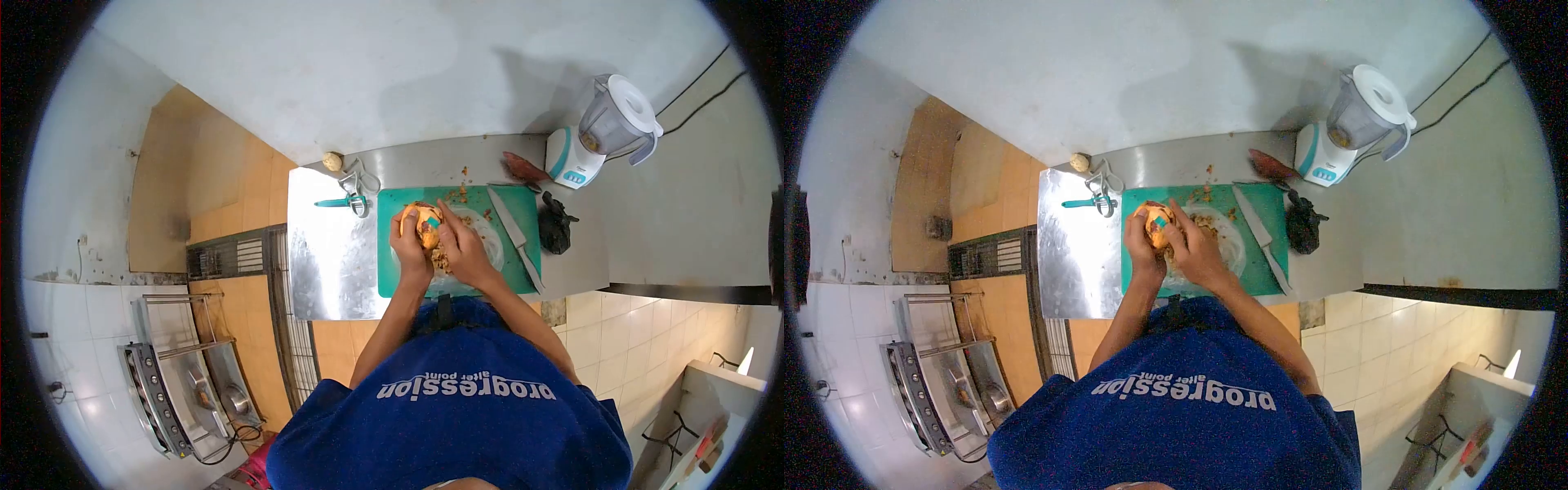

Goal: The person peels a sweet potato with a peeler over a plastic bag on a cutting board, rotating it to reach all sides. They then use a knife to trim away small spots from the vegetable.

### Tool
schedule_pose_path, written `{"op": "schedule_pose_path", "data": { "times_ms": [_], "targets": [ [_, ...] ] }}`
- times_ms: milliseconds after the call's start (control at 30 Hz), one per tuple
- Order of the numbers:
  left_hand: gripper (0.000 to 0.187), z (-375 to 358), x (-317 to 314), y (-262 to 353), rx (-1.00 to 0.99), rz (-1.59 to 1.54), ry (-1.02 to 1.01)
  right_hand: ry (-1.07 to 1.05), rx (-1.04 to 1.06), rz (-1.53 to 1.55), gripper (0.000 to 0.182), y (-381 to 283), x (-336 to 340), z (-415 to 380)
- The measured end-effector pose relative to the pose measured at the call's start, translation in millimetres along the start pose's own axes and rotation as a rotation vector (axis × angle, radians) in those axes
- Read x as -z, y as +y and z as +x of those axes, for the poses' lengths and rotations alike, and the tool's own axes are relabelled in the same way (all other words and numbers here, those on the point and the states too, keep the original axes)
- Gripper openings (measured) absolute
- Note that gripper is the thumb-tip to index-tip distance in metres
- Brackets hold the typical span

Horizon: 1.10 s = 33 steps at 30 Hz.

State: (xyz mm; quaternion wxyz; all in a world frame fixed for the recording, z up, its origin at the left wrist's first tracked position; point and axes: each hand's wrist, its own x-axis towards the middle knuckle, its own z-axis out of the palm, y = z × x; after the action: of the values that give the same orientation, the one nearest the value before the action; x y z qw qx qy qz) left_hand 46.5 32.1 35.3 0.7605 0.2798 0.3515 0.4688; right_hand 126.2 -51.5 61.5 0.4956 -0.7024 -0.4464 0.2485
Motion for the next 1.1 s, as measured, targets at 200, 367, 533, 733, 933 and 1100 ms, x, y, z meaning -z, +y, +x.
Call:
{"op": "schedule_pose_path", "data": {
  "times_ms": [200, 367, 533, 733, 933, 1100],
  "targets": [
    [0.029, 7, 12, -8, 0.007, 0.027, -0.024, -0.008, -0.026, 0.069, 0.060, 15, -7, 8],
    [0.032, 3, 17, -10, 0.067, 0.007, -0.070, -0.020, -0.197, 0.014, 0.058, 22, -4, 17],
    [0.036, -3, 7, -2, 0.116, -0.049, -0.140, 0.087, -0.038, 0.068, 0.057, 33, 2, 10],
    [0.038, 4, 8, -8, 0.199, -0.124, -0.155, 0.062, 0.018, -0.025, 0.056, 2, 1, 2],
    [0.030, -11, 4, -7, -0.048, 0.063, -0.228, 0.078, -0.130, 0.167, 0.059, 43, -2, 18],
    [0.015, -11, -7, 11, -0.042, 0.040, -0.192, 0.070, -0.158, 0.305, 0.056, 27, 8, 6]
  ]
}}
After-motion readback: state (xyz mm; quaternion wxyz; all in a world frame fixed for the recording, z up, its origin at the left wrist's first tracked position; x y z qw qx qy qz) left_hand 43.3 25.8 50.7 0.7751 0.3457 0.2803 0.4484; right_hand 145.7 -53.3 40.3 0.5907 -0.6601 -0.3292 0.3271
